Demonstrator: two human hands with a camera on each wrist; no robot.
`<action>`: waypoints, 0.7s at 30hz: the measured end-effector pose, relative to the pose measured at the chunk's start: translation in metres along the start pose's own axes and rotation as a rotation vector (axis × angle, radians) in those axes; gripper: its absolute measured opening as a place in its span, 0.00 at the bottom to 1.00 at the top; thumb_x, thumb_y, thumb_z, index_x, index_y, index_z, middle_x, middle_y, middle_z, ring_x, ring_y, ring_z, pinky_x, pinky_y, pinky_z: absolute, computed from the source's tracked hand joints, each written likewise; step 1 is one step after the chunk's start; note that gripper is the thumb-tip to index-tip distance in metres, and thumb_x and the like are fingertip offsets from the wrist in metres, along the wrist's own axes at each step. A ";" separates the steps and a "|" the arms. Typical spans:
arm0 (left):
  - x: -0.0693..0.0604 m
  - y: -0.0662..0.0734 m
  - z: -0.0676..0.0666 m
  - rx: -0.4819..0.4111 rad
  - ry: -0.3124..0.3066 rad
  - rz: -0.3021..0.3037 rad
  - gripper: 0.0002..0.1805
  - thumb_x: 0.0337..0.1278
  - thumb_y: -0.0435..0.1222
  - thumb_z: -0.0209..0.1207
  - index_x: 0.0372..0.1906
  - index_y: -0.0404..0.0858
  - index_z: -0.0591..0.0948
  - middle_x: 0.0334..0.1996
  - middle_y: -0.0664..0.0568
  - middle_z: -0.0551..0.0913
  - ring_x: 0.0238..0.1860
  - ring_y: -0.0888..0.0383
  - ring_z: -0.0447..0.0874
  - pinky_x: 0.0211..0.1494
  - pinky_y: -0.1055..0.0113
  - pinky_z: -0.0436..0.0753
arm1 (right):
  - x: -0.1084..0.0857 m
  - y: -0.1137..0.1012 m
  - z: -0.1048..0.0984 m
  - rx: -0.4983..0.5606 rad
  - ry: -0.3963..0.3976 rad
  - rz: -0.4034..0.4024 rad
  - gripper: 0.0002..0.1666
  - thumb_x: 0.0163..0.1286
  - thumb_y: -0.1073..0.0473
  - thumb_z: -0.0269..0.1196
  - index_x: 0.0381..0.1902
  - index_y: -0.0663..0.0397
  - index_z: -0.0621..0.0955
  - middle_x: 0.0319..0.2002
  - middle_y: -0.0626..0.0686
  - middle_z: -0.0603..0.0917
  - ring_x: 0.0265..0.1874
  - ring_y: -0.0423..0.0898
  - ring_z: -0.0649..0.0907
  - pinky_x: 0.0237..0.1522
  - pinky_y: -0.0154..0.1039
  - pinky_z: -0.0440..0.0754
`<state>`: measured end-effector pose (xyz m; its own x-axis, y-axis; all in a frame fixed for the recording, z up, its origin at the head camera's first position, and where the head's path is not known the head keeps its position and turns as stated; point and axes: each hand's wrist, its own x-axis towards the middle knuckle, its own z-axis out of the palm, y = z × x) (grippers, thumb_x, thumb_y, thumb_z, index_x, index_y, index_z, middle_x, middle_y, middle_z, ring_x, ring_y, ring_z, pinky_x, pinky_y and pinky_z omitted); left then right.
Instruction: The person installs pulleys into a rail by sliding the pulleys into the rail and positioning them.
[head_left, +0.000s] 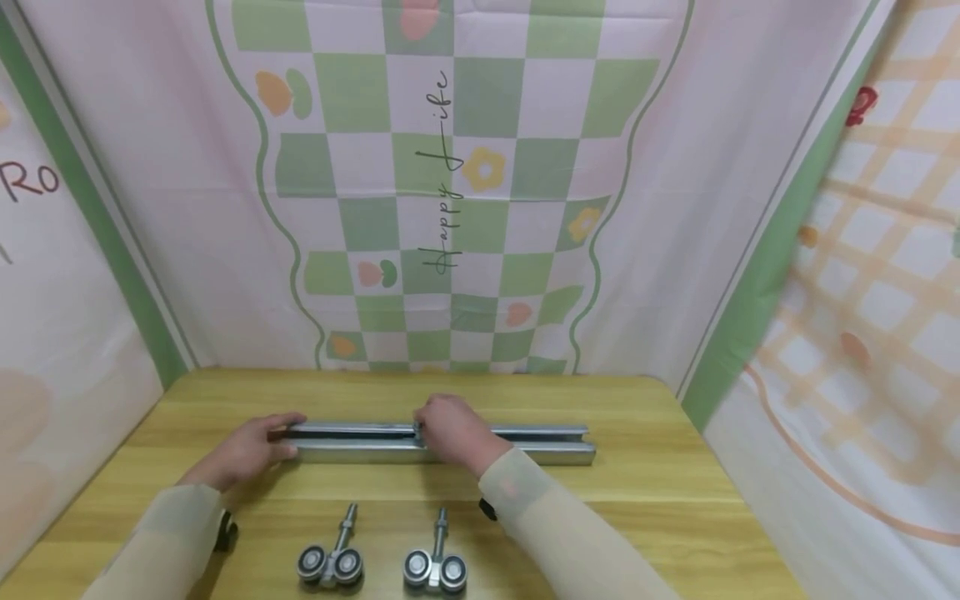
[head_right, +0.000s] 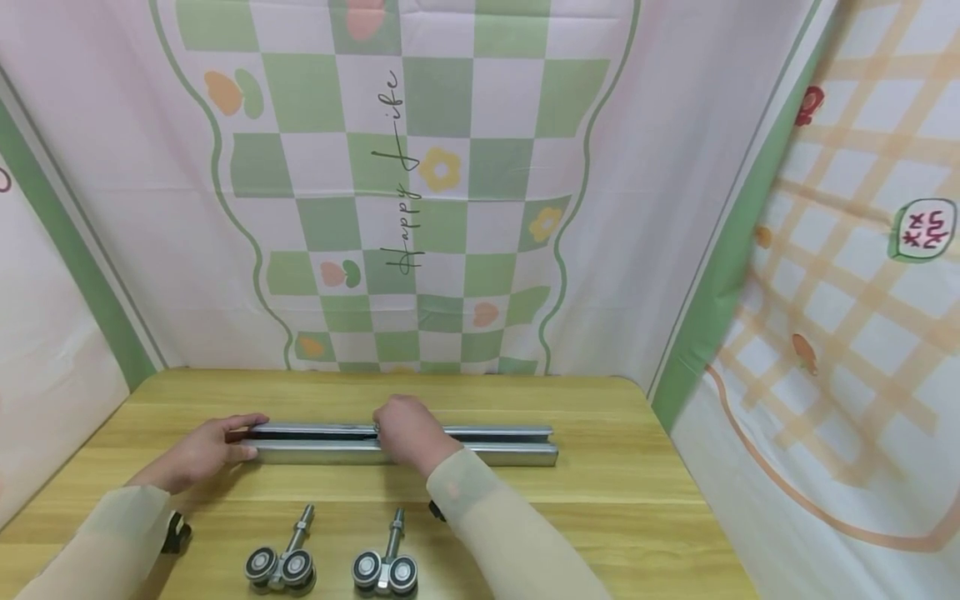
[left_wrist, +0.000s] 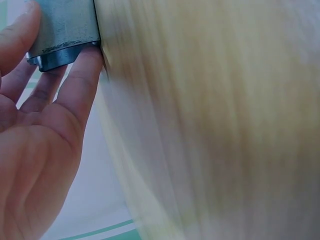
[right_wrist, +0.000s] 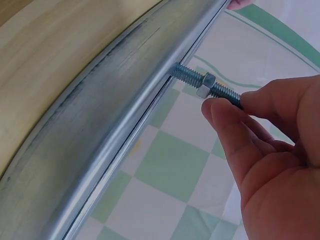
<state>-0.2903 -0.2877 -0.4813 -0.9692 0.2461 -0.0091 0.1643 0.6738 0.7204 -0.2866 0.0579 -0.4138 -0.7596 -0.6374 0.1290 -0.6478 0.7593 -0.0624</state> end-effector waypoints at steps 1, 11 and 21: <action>0.000 0.000 0.000 -0.002 0.000 -0.004 0.33 0.59 0.37 0.66 0.69 0.34 0.72 0.65 0.29 0.70 0.65 0.28 0.65 0.65 0.32 0.61 | 0.001 -0.001 0.000 0.000 -0.004 -0.004 0.08 0.70 0.66 0.60 0.38 0.53 0.86 0.31 0.46 0.81 0.34 0.42 0.80 0.39 0.33 0.81; 0.002 -0.003 0.000 -0.003 -0.002 -0.021 0.33 0.59 0.37 0.66 0.69 0.34 0.71 0.65 0.29 0.70 0.65 0.28 0.64 0.66 0.32 0.61 | 0.016 -0.015 0.004 -0.091 -0.014 -0.050 0.08 0.70 0.66 0.60 0.41 0.52 0.85 0.33 0.48 0.81 0.36 0.41 0.81 0.39 0.31 0.81; 0.001 -0.003 0.000 0.011 0.011 0.005 0.34 0.58 0.39 0.66 0.69 0.34 0.72 0.64 0.29 0.71 0.64 0.28 0.66 0.65 0.31 0.61 | 0.025 -0.031 0.006 -0.090 -0.045 -0.045 0.11 0.69 0.66 0.61 0.48 0.53 0.84 0.41 0.50 0.82 0.41 0.42 0.81 0.43 0.29 0.81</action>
<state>-0.2918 -0.2893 -0.4838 -0.9702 0.2423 0.0022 0.1715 0.6801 0.7128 -0.2855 0.0177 -0.4145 -0.7328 -0.6751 0.0853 -0.6752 0.7369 0.0324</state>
